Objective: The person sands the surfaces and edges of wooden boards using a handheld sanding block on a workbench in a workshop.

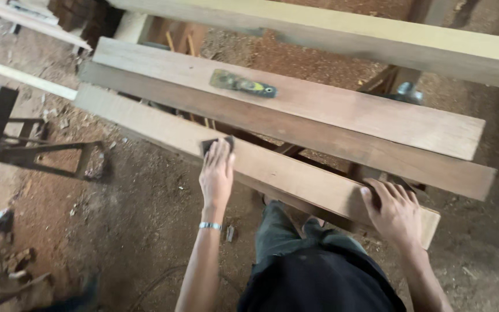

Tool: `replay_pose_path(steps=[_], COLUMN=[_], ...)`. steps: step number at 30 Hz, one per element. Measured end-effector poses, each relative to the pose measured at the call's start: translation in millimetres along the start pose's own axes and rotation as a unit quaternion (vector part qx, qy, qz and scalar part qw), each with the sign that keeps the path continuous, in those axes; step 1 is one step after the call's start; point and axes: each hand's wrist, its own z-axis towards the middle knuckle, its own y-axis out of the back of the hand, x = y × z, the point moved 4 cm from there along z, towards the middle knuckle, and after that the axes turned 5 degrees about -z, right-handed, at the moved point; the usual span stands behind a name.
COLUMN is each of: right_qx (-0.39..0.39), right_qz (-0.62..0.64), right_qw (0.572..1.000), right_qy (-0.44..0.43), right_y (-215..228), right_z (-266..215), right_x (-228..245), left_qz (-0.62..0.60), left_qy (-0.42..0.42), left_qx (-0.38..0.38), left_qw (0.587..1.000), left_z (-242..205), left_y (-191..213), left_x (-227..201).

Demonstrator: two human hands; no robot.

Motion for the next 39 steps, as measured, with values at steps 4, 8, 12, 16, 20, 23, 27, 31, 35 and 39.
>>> replay_pose_path(steps=[4, 8, 12, 16, 20, 23, 27, 31, 35, 39], right_qx=[0.005, 0.021, 0.031, -0.028, -0.076, -0.124, -0.130, -0.086, -0.121, -0.165], right_qz=[-0.028, -0.036, -0.047, -0.035, -0.065, -0.072, -0.031, -0.012, -0.014, -0.089], right_qw=[1.000, 0.999, 0.998, 0.998, 0.995, 0.988, 0.989, 0.996, 0.992, 0.981], right_qy=[0.012, 0.007, 0.002, 0.038, 0.023, 0.056, 0.057, -0.030, -0.038, -0.046], right_y=[-4.7, -18.3, -30.8, -39.8, -62.9, -92.2, -119.5, -142.9, -146.6, -148.9], right_z=[-5.1, -5.0, -13.3, -18.2, -17.8, 0.9, 25.9, 42.6, 41.9, 40.0], right_x=[-0.9, -9.3, -19.6, -25.3, -3.5, 25.4, 62.4, 71.3, 82.4, 88.1], left_qz=[-0.094, -0.041, -0.133, -0.085, 0.026, -0.041, -0.086, -0.109, -0.040, -0.129], left_qy=[0.186, -0.213, -0.291, -0.121, -0.036, -0.098, -0.272, -0.196, -0.079, -0.088], left_qx=[0.045, 0.077, 0.077, 0.016, 0.043, 0.060, 0.041, 0.081, 0.001, 0.059], left_qw=[0.977, 0.973, 0.944, 0.989, 0.998, 0.993, 0.958, 0.971, 0.996, 0.986], left_z=[-17.1, -53.5, -51.6, -13.3, 2.5, -6.2, -24.1, 2.3, 42.8, 30.2], left_y=[-17.4, -37.4, -27.7, -1.0, 15.3, 4.5, 14.9, 33.7, 57.0, 47.8], left_x=[-16.8, -88.1, -45.2, 52.5, 78.5, 54.5, 57.6, 142.1, 185.3, 160.6])
